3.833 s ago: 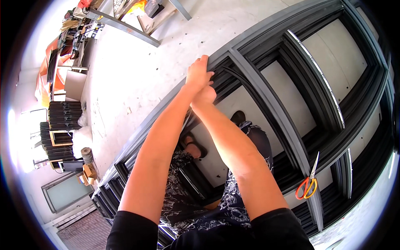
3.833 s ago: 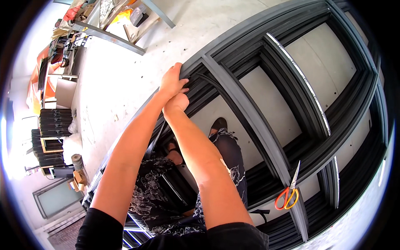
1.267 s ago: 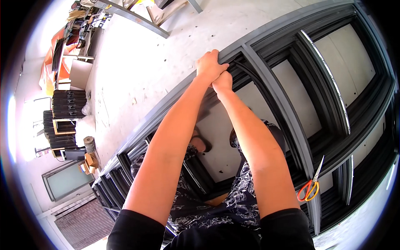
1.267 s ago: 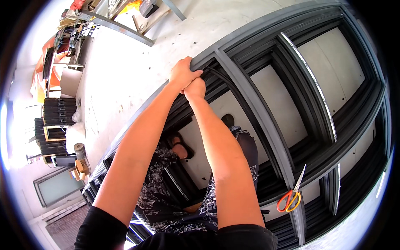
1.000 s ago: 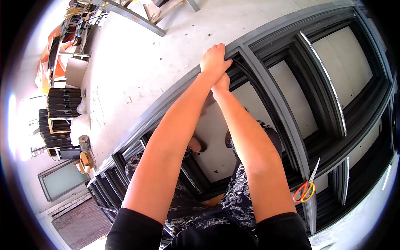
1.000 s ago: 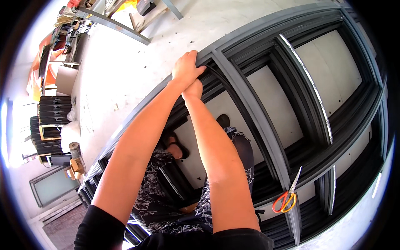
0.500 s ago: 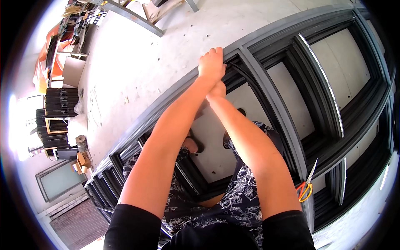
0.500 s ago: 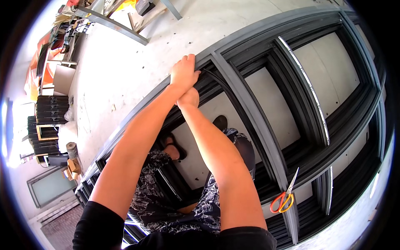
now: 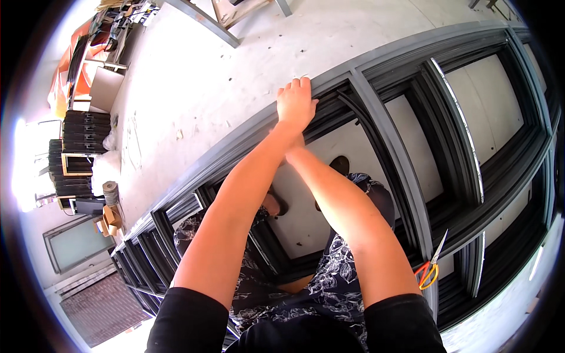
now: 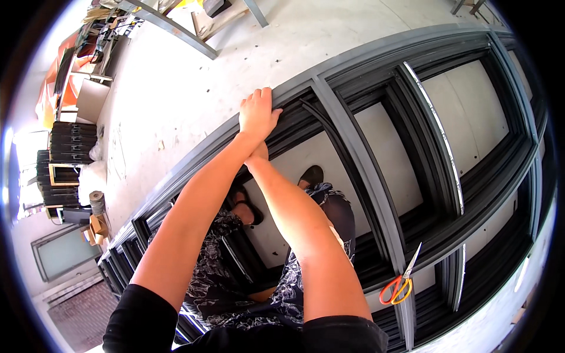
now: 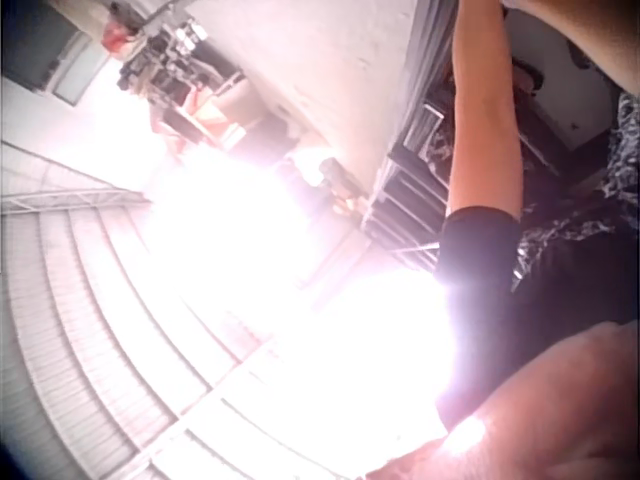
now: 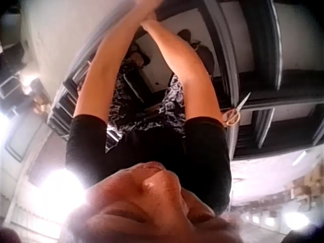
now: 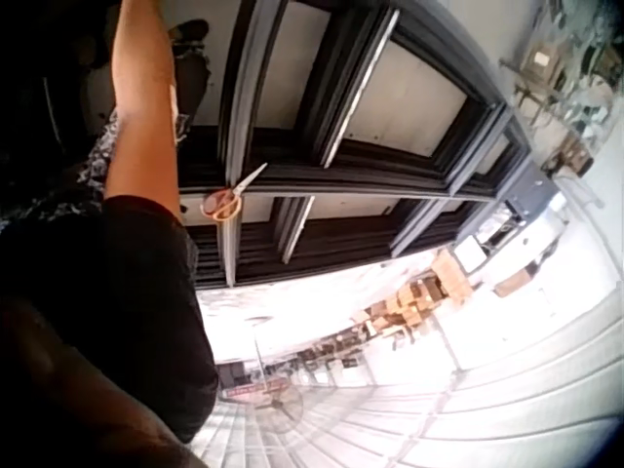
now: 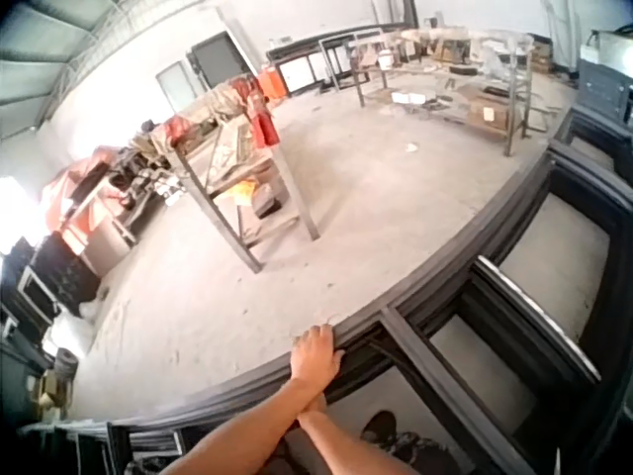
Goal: The person installs rubber seals into the grooves of a large metal grid structure. They are seen aligning the frame, cutting lengths of rubber stripping with scissors, and pressing the seals into place by hand.
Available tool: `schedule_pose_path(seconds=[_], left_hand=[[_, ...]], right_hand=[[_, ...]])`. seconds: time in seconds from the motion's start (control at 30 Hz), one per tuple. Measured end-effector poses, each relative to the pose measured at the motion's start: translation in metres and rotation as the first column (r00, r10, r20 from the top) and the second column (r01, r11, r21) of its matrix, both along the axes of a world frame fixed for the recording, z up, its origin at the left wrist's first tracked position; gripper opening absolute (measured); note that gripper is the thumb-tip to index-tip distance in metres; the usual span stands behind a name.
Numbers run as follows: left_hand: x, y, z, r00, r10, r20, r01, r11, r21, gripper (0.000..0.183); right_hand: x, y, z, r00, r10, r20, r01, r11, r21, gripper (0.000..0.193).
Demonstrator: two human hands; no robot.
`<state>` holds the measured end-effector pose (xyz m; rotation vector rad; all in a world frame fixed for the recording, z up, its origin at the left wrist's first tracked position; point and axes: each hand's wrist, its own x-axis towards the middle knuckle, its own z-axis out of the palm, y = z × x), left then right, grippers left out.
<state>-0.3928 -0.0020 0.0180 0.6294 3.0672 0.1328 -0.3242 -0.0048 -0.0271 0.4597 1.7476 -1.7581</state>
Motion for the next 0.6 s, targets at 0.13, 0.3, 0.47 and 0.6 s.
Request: schedule_pose_path(seconds=[0.13, 0.3, 0.47, 0.6], left_hand=[[-0.001, 0.015, -0.002, 1.000, -0.029, -0.004, 0.029, 1.000, 0.000, 0.052], [0.010, -0.022, 0.004, 0.998, -0.033, -0.051, 0.035, 0.998, 0.042, 0.048], [0.015, -0.035, -0.004, 0.998, 0.049, -0.032, -0.047, 0.998, 0.049, 0.047], [0.013, -0.038, -0.001, 1.000, 0.007, -0.017, -0.006, 0.997, 0.082, 0.054]], right_hand=[[0.002, -0.014, -0.078, 0.920, -0.084, -0.382, 0.144, 0.981, 0.131, 0.035], [0.004, -0.032, -0.044, 0.985, -0.104, -0.136, 0.094, 0.993, -0.076, 0.023], [0.018, -0.051, -0.037, 0.968, 0.133, 0.212, -0.044, 0.924, -0.380, 0.035], [0.009, -0.067, -0.061, 0.784, 0.581, 0.220, -0.546, 0.813, -0.202, 0.037]])
